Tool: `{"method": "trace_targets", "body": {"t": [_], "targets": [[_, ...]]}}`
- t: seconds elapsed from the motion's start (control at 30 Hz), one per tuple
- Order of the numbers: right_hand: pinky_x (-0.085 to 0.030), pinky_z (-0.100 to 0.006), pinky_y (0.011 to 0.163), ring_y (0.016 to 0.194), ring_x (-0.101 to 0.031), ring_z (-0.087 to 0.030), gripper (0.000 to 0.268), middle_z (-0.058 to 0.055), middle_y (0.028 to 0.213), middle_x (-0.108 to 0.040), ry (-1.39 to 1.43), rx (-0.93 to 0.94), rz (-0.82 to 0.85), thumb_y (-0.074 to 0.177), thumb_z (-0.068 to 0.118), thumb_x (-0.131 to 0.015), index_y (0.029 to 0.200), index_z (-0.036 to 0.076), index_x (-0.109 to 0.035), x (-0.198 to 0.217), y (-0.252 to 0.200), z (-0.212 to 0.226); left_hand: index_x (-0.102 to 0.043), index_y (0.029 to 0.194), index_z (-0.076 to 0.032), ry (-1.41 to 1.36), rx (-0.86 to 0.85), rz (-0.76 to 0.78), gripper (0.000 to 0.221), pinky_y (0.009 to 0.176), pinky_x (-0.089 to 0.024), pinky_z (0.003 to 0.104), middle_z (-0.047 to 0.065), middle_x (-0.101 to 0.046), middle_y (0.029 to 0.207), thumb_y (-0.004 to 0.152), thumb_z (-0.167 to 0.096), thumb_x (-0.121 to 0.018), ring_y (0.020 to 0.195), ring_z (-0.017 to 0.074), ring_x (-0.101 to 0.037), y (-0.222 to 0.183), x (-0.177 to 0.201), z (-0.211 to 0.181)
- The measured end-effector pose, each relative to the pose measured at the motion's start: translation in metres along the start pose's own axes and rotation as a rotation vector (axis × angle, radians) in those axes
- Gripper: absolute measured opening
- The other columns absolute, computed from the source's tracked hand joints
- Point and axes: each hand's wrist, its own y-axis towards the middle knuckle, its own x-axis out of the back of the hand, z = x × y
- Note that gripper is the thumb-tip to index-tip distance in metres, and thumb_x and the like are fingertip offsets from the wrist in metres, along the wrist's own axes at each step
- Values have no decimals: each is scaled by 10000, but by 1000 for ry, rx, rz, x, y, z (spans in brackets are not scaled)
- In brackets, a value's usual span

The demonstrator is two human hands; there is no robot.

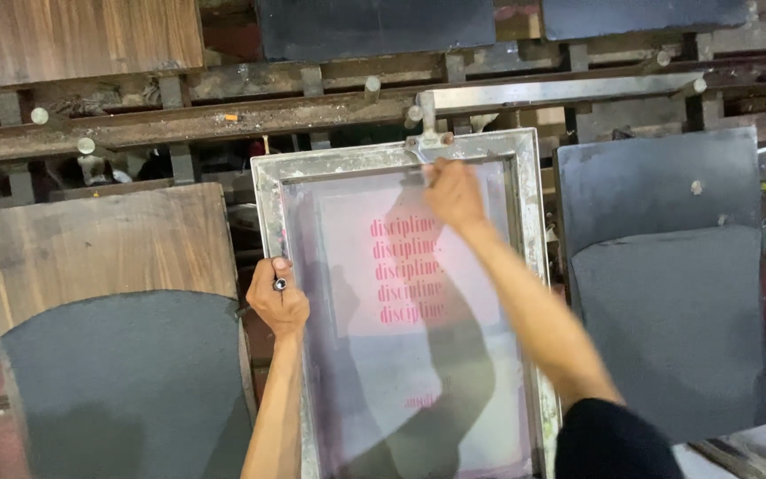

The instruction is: Mounting a screen printing frame onto a press and tightening the securing bolts with a wrench in preparation for printing.

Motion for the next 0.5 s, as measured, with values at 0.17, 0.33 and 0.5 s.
{"method": "trace_targets", "body": {"t": [0.17, 0.33, 0.5], "targets": [[-622, -469, 794, 849, -760, -360, 311, -230, 865, -746, 973, -324, 80, 1011, 251, -521, 922, 11, -696, -59, -18, 93, -636, 787, -119, 24, -18, 44, 350, 626, -487, 390, 104, -545, 637, 1101, -248, -550, 602, 332, -587, 2, 6, -13], [-550, -226, 486, 548, -597, -116, 328, -27, 664, -581, 1397, -376, 38, 1078, 229, -456, 937, 12, -658, -107, -29, 116, -624, 772, -110, 0, -36, 43, 332, 603, -484, 402, 108, -538, 621, 1081, -214, -564, 586, 352, -580, 9, 10, -20], [-510, -358, 843, 837, -577, -192, 267, -87, 811, -675, 901, -67, -26, 1016, 182, -564, 1018, 78, -810, -75, -66, 36, -631, 793, -118, 15, -36, 57, 321, 622, -497, 380, 89, -536, 628, 1089, -214, -555, 592, 325, -583, 6, 10, -13]]}}
